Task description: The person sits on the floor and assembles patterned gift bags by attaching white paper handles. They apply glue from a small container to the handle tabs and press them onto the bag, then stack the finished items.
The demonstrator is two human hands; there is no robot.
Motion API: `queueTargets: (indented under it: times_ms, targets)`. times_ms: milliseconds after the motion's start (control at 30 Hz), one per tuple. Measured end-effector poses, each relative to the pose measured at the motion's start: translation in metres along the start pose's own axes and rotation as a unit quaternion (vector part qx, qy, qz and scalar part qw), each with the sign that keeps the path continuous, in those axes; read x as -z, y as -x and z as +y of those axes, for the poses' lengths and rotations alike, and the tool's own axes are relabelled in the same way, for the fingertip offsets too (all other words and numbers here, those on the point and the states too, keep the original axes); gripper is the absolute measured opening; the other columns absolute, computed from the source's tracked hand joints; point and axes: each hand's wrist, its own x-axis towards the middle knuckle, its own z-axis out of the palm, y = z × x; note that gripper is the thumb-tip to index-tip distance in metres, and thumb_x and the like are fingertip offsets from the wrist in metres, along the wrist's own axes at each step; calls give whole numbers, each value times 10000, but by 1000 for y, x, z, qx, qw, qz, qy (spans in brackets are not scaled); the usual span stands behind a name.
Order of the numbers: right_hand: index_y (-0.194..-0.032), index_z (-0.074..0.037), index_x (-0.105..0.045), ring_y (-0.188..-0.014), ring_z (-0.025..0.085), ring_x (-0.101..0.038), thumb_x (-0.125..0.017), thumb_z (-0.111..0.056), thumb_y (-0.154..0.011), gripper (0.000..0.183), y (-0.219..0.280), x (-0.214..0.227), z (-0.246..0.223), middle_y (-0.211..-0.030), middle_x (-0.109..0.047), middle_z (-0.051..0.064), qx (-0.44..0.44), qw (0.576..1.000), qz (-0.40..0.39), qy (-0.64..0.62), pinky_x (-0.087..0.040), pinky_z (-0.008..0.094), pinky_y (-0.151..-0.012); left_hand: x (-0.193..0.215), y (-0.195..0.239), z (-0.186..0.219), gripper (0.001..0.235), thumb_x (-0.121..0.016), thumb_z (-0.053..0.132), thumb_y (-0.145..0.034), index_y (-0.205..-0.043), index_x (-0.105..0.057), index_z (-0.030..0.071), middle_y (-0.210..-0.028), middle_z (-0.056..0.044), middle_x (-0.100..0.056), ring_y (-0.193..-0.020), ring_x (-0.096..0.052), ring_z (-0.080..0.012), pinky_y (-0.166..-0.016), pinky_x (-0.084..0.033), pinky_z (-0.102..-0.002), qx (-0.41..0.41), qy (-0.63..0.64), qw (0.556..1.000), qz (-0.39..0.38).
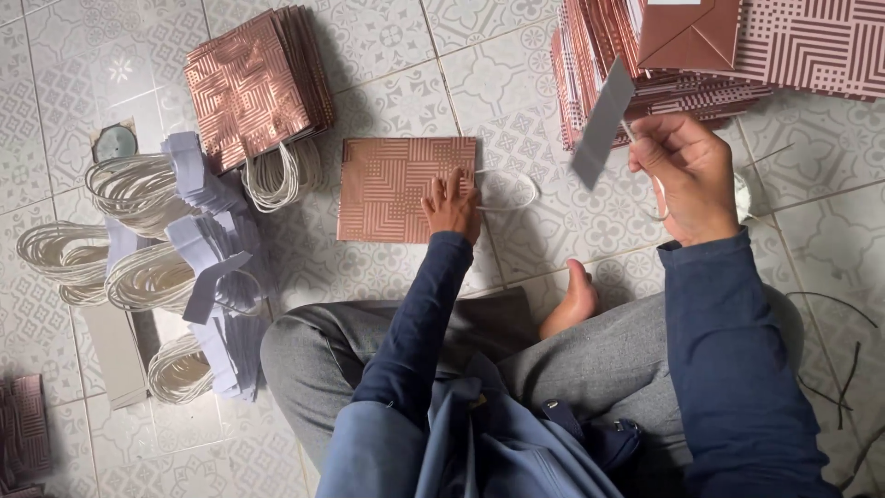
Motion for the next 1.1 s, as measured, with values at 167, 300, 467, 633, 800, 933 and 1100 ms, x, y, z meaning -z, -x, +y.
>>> queueTargets:
  times_ms: [167,300,467,633,800,933,1100]
  targets:
    - [-1114,-49,-729,-968,151,-638,-700,-94,-997,128,-14,22,9,-1066,-728,57,-102,958,-138,229,-505,280,-876,11,20,-30,161,-603,64,-840,-961,-646,161,-1324,-78,-597,-1183,-607,-295,-880,-515,-480,-98,204,966,128]
    - [-1039,6,-767,-768,161,-615,-756,-79,-885,176,-27,9,49,-853,-739,116,-141,923,-245,262,-524,310,-662,33,50,-45,181,-676,134,-892,-1001,-667,278,-1334,-30,-679,-1159,-668,-352,-876,-568,-486,-72,343,928,127]
    - [-975,-99,-804,-733,156,-680,-793,-126,-847,131,-40,-40,110,-790,-772,85,-148,896,-299,293,-561,307,-666,62,69,-38,218,-696,123,-888,-1015,-697,300,-1293,0,-714,-1133,-695,-293,-910,-568,-428,-64,374,919,106]
    - [-965,-125,-811,-692,120,-679,-823,-108,-833,133,-57,-64,148,-780,-769,69,-181,900,-289,270,-539,223,-577,74,76,-33,189,-705,117,-901,-1012,-712,269,-1250,-30,-736,-1113,-713,-297,-910,-569,-421,-66,410,905,94]
    - [-989,-205,-807,-751,116,-702,-785,-228,-894,101,-72,-64,168,-825,-782,-1,-121,891,-273,343,-569,269,-661,85,78,-30,163,-687,79,-900,-1014,-697,195,-1278,-121,-717,-1133,-683,-396,-948,-539,-484,-83,441,890,84]
    - [-990,-239,-798,-768,132,-717,-771,-256,-921,76,-73,-67,189,-828,-774,-28,-93,885,-252,381,-570,287,-697,84,75,-32,141,-671,64,-908,-1003,-684,167,-1310,-134,-700,-1154,-668,-414,-957,-527,-500,-90,445,887,83]
    - [-1019,-125,-752,-855,278,-712,-712,-121,-951,80,-58,-82,191,-889,-746,93,4,890,-221,398,-578,407,-786,78,75,-31,124,-678,83,-915,-982,-685,187,-1297,-99,-709,-1153,-676,-382,-960,-530,-474,-85,443,889,85]
